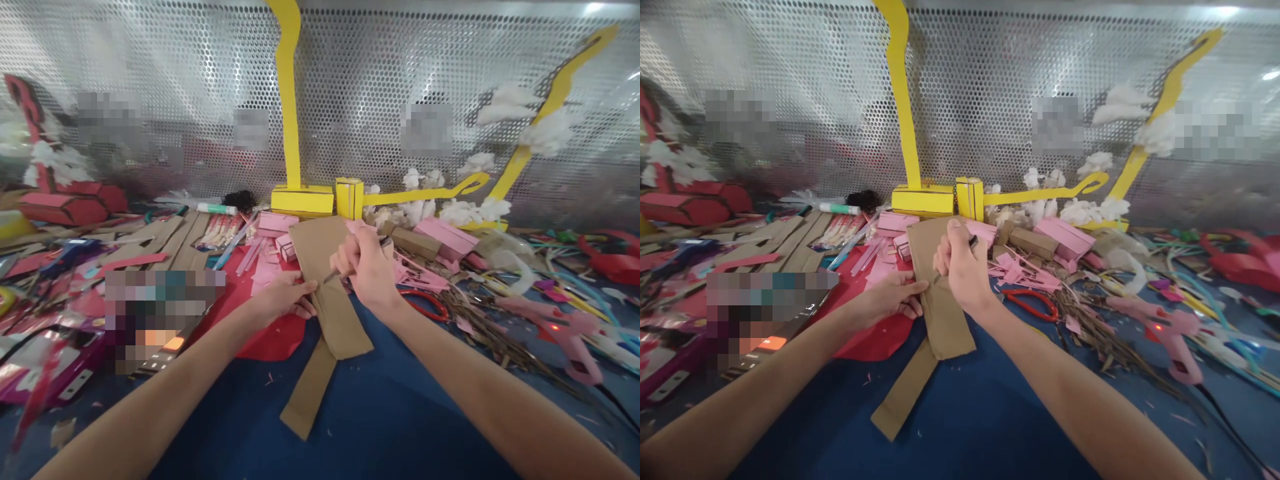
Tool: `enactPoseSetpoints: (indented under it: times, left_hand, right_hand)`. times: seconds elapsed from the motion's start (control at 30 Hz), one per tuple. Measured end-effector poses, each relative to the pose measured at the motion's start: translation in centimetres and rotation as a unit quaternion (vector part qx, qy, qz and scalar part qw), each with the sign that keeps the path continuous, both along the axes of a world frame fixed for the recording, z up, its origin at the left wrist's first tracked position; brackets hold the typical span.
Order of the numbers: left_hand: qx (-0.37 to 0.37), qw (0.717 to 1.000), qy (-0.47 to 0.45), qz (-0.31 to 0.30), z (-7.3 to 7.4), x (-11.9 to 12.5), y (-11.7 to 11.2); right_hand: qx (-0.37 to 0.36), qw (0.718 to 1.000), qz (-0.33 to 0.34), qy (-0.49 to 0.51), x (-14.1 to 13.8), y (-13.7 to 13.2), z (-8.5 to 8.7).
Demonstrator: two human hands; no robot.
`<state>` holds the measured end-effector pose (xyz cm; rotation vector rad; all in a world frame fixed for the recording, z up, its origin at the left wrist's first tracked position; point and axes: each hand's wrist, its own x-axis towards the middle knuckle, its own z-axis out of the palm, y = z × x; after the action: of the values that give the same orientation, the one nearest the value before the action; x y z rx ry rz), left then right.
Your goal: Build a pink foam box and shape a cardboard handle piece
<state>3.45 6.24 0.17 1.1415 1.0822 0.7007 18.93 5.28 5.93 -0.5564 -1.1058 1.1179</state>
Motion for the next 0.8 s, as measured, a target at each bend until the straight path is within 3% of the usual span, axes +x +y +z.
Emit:
enactPoseSetpoints:
  times: [0.17,0.63,0.73,0.8]
  left_hand:
    - [-0.008,1.000,0.001,0.006,-0.3,0.2,0.0]
    - [0.005,0.999,0.031,0.017,0.0,0.3,0.2]
    - [0.073,0.988,0.138,0.003,1.5,-0.9,-0.8]
    - [0.172,0.942,0.287,0.032,2.8,-1.7,-2.8]
  right_hand:
    - [0.004,1.000,-0.004,-0.003,0.1,0.2,0.5]
    - [0.009,1.000,-0.005,-0.009,-0.3,0.2,-0.4]
    - [0.009,1.000,-0.007,-0.015,-0.3,0.2,-0.4]
    - [0.010,1.000,-0.005,-0.011,-0.3,0.2,-0.3]
